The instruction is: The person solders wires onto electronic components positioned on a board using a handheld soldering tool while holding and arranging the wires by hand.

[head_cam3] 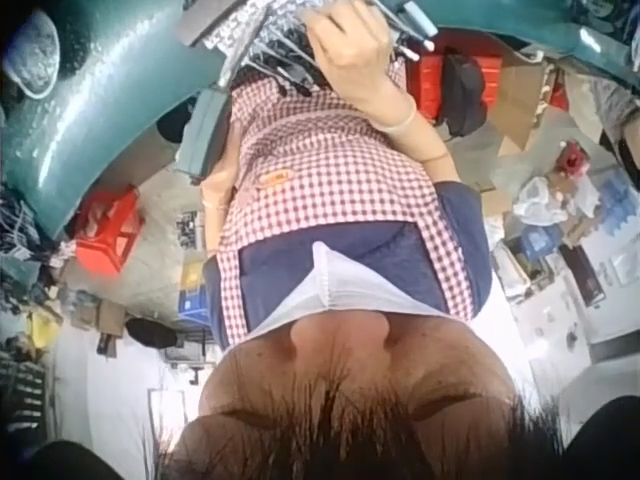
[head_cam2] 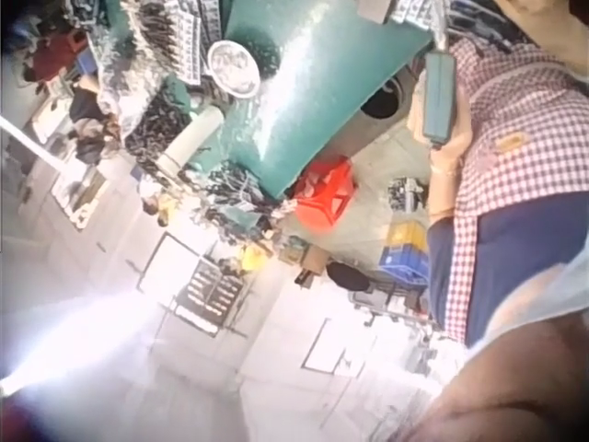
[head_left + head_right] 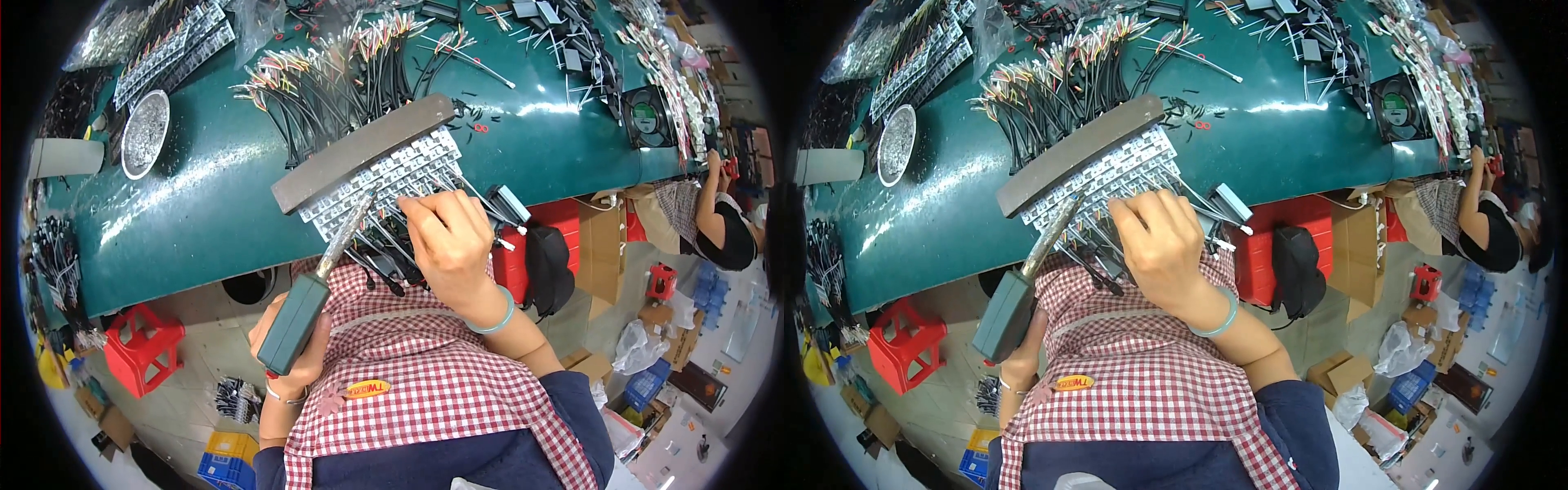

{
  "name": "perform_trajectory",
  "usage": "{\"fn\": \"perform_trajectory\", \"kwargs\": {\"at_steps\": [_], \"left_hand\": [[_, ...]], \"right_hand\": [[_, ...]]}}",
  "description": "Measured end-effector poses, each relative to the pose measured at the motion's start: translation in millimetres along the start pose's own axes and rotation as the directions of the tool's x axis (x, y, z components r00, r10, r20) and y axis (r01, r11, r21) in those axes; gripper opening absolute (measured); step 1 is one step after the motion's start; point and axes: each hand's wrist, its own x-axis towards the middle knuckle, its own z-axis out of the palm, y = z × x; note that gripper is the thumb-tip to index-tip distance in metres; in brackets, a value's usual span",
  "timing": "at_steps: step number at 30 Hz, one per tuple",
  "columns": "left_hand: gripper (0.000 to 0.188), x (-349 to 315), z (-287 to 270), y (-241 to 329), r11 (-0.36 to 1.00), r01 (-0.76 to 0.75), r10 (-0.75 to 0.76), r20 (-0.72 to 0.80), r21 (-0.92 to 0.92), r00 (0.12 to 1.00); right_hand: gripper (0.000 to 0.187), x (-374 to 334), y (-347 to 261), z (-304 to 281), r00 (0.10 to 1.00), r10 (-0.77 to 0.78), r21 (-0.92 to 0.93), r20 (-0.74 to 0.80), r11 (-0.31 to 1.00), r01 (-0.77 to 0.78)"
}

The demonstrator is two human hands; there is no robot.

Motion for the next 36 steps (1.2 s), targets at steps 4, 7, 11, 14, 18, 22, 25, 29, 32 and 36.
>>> {"fn": "perform_trajectory", "kwargs": {"at_steps": [4,7,11,14,18,22,25,29,32,36], "left_hand": [[0.023,15.7,-0.3,12.9,0.985,-0.142,0.141,0.013,0.096,0.990],[0.021,17.1,-0.3,12.3,0.976,-0.187,0.183,0.052,0.107,0.982],[0.020,20.7,0.9,16.1,0.988,-0.134,0.127,0.078,0.079,0.989],[0.020,21.8,0.8,17.9,0.986,-0.146,0.140,0.085,0.079,0.987],[0.020,21.8,0.3,17.2,0.981,-0.176,0.167,0.106,0.080,0.980],[0.020,21.7,1.0,16.0,0.982,-0.165,0.154,0.121,0.087,0.981],[0.022,21.7,3.3,12.2,0.971,-0.229,0.222,0.099,0.062,0.970],[0.019,20.7,2.4,13.8,0.971,-0.222,0.212,0.107,0.086,0.971],[0.022,18.9,0.0,9.7,0.968,-0.224,0.209,0.133,0.109,0.969],[0.025,20.2,-0.8,10.9,0.958,-0.248,0.228,0.144,0.143,0.963]], "right_hand": [[0.027,-0.3,0.2,0.4,1.000,-0.001,-0.012,0.005,1.000,0.001],[0.026,1.5,-0.4,-0.5,1.000,0.004,-0.013,0.011,1.000,-0.004],[0.026,0.5,1.4,2.3,1.000,0.003,-0.029,0.016,1.000,-0.002],[0.026,-0.1,2.0,2.3,1.000,-0.001,-0.028,0.019,1.000,0.001],[0.025,1.8,1.0,0.5,0.999,-0.008,-0.027,0.033,1.000,0.009],[0.025,2.6,1.6,-0.7,0.999,-0.010,-0.024,0.043,1.000,0.011],[0.025,3.1,1.6,-0.9,0.999,-0.012,-0.023,0.047,1.000,0.013],[0.024,3.2,2.2,-0.4,0.998,-0.018,-0.024,0.053,1.000,0.019],[0.023,3.1,2.8,-0.1,0.998,-0.020,-0.022,0.051,1.000,0.022],[0.022,3.9,2.1,-0.3,0.998,-0.020,-0.021,0.055,1.000,0.021]]}}
